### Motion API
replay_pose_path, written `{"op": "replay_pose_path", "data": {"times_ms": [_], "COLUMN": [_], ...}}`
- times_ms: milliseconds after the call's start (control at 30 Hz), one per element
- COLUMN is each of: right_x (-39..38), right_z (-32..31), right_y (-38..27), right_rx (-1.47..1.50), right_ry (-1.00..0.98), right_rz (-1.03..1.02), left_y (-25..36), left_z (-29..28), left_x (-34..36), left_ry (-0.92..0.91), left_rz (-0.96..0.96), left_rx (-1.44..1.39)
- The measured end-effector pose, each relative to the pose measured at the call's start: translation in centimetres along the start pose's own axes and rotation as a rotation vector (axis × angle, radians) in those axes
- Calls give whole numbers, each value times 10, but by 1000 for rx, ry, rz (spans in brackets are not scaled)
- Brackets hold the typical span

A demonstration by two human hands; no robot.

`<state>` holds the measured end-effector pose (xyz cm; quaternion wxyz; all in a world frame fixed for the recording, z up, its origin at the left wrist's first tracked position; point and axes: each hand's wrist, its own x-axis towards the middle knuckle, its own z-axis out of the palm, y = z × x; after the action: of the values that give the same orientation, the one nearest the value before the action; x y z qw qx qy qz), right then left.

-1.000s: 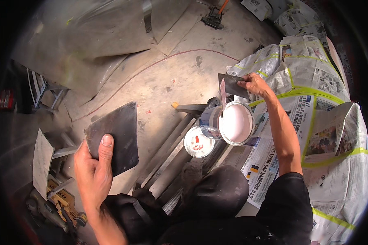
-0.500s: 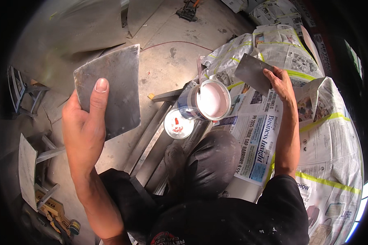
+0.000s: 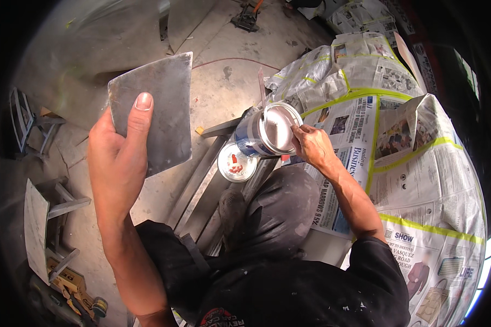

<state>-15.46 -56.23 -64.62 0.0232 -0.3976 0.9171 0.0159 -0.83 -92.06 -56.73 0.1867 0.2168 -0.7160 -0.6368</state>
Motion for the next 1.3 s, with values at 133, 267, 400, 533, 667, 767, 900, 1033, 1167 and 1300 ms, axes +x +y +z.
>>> {"op": "replay_pose_path", "data": {"times_ms": [133,267,400,533,667,767,900,1033,1167,1300], "right_x": [-10,-7,-15,-17,-10,-5,-2,-2,-1,0], "right_z": [36,58,72,73,76,84,86,88,90,88], "right_y": [-10,-9,-20,-16,-13,-14,-19,-19,-17,-17], "right_rx": [-70,-88,-42,-35,-70,-33,42,167,132,128], "right_ry": [42,66,48,109,114,158,220,184,204,240], "right_rz": [30,94,199,191,247,254,258,320,289,294], "left_y": [2,8,3,0,-1,-7,-19,-18,-21,-17], "left_z": [0,-1,-4,3,9,16,17,23,27,28], "left_x": [-1,-10,-8,-3,2,7,11,13,14,15], "left_ry": [-16,-14,-23,-15,-68,-101,-95,-72,-97,-131], "left_rz": [29,15,4,-6,-31,15,22,-6,2,-32], "left_rx": [54,132,189,208,250,231,292,322,304,305]}}
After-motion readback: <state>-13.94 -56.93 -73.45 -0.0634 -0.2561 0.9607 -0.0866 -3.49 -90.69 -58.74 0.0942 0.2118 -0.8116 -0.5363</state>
